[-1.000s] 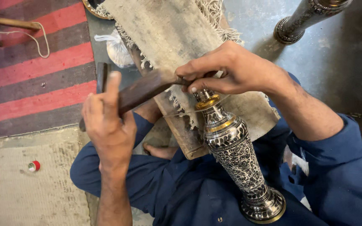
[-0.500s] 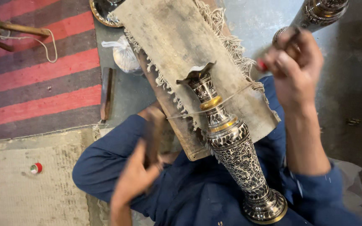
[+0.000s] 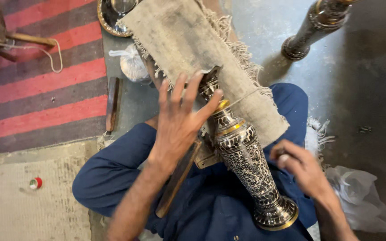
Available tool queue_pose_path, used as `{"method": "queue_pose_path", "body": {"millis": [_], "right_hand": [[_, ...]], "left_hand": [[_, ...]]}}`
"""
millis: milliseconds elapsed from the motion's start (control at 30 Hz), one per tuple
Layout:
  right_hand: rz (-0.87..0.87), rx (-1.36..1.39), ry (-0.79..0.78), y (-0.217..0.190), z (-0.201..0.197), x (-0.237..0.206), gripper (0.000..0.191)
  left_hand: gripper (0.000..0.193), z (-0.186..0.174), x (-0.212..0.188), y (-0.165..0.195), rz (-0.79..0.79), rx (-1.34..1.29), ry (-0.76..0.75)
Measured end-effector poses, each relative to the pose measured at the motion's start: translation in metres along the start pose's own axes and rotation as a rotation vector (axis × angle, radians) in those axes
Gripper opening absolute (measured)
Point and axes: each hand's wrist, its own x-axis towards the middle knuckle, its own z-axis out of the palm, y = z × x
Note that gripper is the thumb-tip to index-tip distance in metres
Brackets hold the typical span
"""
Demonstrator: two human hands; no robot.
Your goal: The person sits on the floor with an ornate metal vase braced against a wooden board and cloth. Holding a small chisel against the vase's flared rim, the person repeatedly strikes the chisel with a wooden mallet to shape the rim, repositioning the vase and chisel between rounds of hammering.
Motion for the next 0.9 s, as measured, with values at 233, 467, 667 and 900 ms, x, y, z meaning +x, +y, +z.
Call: {"method": "queue_pose_path", "body": {"millis": [233,467,667,900], "right_hand": [[0.107,0.300,-0.140,0.005,0.029,-0.026,0.046],[0.111,0.396,-0.132,0.015,0.037,-0.026,0.055],[0.045,0.444,-0.224,0.001,0.042,-0.018,0.068],[0.121,0.673,-0.395,-0.009,0.052,-0.018,0.084]], "left_hand": [[0.014,0.016,0.037,0.007,0.227,0.200,-0.215],[0.055,0.026,-0.009,-0.007,0.086,0.002,0.013],[0.069,0.023,-0.064,-0.003,-0.257,-0.332,0.119],[0.065,0.016,-0.050,0.005,-0.195,-0.361,0.172]]}}
